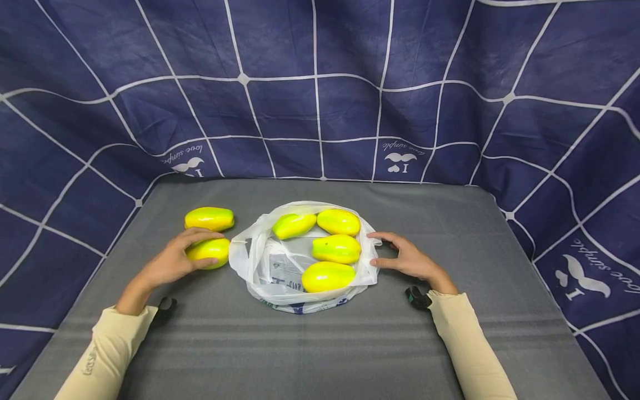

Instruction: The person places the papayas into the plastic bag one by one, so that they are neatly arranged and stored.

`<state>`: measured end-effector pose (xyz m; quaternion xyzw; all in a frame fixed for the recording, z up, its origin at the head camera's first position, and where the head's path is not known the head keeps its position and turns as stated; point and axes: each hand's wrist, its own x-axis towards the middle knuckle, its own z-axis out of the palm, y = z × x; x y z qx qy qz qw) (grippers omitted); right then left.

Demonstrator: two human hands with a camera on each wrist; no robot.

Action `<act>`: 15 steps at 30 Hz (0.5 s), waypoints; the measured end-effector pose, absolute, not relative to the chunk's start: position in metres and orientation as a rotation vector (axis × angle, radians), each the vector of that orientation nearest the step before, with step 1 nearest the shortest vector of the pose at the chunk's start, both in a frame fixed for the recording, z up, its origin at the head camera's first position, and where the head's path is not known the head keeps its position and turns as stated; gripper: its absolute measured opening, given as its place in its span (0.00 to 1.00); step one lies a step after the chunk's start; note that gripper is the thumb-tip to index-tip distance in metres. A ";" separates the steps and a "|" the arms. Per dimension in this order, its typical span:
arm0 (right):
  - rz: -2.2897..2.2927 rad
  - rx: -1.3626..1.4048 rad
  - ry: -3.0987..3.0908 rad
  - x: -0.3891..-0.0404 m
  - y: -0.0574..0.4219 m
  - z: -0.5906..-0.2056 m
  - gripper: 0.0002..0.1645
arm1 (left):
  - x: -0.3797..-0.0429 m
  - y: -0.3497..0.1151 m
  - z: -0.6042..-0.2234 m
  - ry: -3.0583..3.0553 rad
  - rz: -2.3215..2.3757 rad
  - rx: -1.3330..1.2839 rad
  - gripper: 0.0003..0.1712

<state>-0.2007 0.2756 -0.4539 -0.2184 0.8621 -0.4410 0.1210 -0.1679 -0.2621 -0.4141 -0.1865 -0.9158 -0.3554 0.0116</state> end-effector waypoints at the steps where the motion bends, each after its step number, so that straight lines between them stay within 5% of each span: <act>1: -1.287 -0.637 2.519 -0.201 0.276 -0.454 0.39 | -0.168 -0.262 -0.415 -2.858 -1.107 -0.583 0.29; 15: -1.297 -0.633 2.511 -0.200 0.275 -0.454 0.39 | -0.166 -0.262 -0.424 -2.854 -1.131 -0.572 0.33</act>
